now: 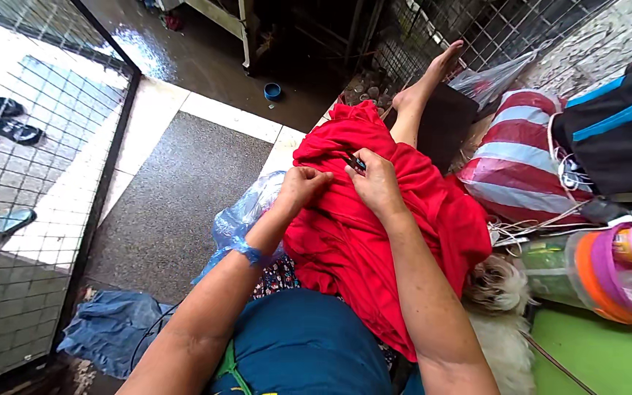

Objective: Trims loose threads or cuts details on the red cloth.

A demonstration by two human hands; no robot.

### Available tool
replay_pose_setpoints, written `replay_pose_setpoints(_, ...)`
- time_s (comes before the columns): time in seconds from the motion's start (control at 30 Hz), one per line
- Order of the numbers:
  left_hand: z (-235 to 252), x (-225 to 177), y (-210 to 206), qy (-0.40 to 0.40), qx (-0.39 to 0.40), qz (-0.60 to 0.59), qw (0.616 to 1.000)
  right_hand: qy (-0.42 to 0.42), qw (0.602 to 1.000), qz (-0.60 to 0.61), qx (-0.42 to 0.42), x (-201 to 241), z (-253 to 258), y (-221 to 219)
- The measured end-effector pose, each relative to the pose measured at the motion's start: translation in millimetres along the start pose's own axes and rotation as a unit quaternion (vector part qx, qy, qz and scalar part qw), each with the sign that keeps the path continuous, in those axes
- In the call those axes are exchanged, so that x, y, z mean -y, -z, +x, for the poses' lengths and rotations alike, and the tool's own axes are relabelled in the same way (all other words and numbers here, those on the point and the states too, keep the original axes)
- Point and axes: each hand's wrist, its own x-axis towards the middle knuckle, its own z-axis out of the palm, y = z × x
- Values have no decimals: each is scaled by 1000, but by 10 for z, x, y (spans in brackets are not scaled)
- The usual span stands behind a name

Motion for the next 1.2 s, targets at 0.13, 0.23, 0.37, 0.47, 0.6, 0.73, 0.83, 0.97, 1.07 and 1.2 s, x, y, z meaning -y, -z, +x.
replay_pose_setpoints(0.13, -204, 104, 258, -34, -1, -76, 997, 5, 1000, 14, 4, -20, 13, 9)
replay_pose_setpoints(0.23, -260, 118, 350, -58, -9, -96, 994, 35, 999, -3, 13, -46, -1, -14)
replay_pose_setpoints(0.37, -173, 19, 154, -37, -23, -2, 999, 35, 999, -18, 10, -34, 2, -51)
replay_pose_setpoints(0.47, -21, -41, -69, -15, -34, 44, 998, 35, 999, -21, -4, -21, -14, -68)
replay_pose_setpoints(0.6, -33, 26, -24, -4, -16, -78, 997, 42, 999, -21, -9, -25, -34, -71)
replay_pose_setpoints(0.73, -222, 73, 191, 5, 25, -276, 961, 35, 999, 17, -14, -27, -32, -55)
replay_pose_setpoints(0.83, -285, 75, 395, -67, 67, -318, 943, 23, 999, 33, -32, -17, -35, -39)
replay_pose_setpoints(0.97, -367, 26, 605, -139, 92, -323, 932, 30, 998, 32, -39, -26, -47, -30)
replay_pose_setpoints(1.07, -441, 4, 591, -125, 51, -298, 945, 44, 998, 18, -48, -20, -49, -51)
replay_pose_setpoints(1.2, -347, -37, 317, -48, 1, -184, 982, 46, 998, -2, -43, -19, -33, -87)
